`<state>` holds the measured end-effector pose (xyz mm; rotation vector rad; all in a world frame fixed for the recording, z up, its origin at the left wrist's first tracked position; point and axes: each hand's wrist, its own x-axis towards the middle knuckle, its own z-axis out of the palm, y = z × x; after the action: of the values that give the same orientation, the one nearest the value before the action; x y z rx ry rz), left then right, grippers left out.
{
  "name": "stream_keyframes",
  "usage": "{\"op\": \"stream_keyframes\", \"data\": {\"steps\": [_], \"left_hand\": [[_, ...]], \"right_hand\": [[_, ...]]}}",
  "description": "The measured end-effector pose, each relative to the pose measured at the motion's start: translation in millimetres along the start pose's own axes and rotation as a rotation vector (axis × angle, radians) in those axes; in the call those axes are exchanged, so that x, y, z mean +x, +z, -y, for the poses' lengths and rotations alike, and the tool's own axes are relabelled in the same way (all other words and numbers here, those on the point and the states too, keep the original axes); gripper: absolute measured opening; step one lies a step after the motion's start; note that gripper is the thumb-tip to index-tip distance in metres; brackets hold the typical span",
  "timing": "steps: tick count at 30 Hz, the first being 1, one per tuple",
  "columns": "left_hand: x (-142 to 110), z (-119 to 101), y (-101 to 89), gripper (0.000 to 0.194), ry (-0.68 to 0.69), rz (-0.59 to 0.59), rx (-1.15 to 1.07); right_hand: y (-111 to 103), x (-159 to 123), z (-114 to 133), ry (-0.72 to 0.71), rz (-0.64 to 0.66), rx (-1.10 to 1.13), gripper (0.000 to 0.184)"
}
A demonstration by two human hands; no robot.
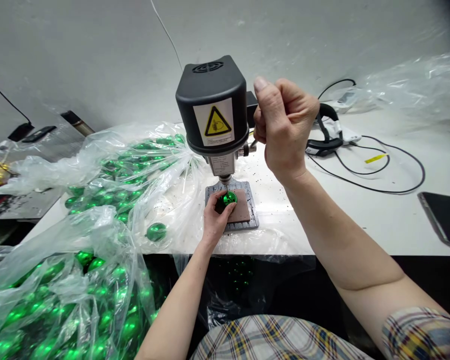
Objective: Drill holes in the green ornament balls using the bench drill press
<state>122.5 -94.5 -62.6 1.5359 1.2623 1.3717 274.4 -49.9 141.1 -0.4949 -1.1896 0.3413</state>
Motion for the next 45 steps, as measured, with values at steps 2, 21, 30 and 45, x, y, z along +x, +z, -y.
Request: {"op": "stream_keyframes", "data": {"steps": [2, 21, 30, 45], "left_hand": [[-1, 2, 1.9, 0.05, -0.043, -0.033, -0.071], [-2, 8, 3.9, 0.048, -0.047, -0.038, -0.122], [-1, 8, 3.9, 0.047, -0.037, -0.028, -0.141], [-1, 12, 3.6, 0.048, -0.03, -0.047, -0.118]], "right_hand": [[0, 0, -1, -0.001, -0.006, -0.01, 0.054], [-10, -44, -7, -0.271, -0.036, 0.051, 0.054], [-25, -60, -13, -0.395, 0.087, 0.04, 0.048], [-35, -68, -19, -0.455, 0.2, 0.026, 0.047]]}}
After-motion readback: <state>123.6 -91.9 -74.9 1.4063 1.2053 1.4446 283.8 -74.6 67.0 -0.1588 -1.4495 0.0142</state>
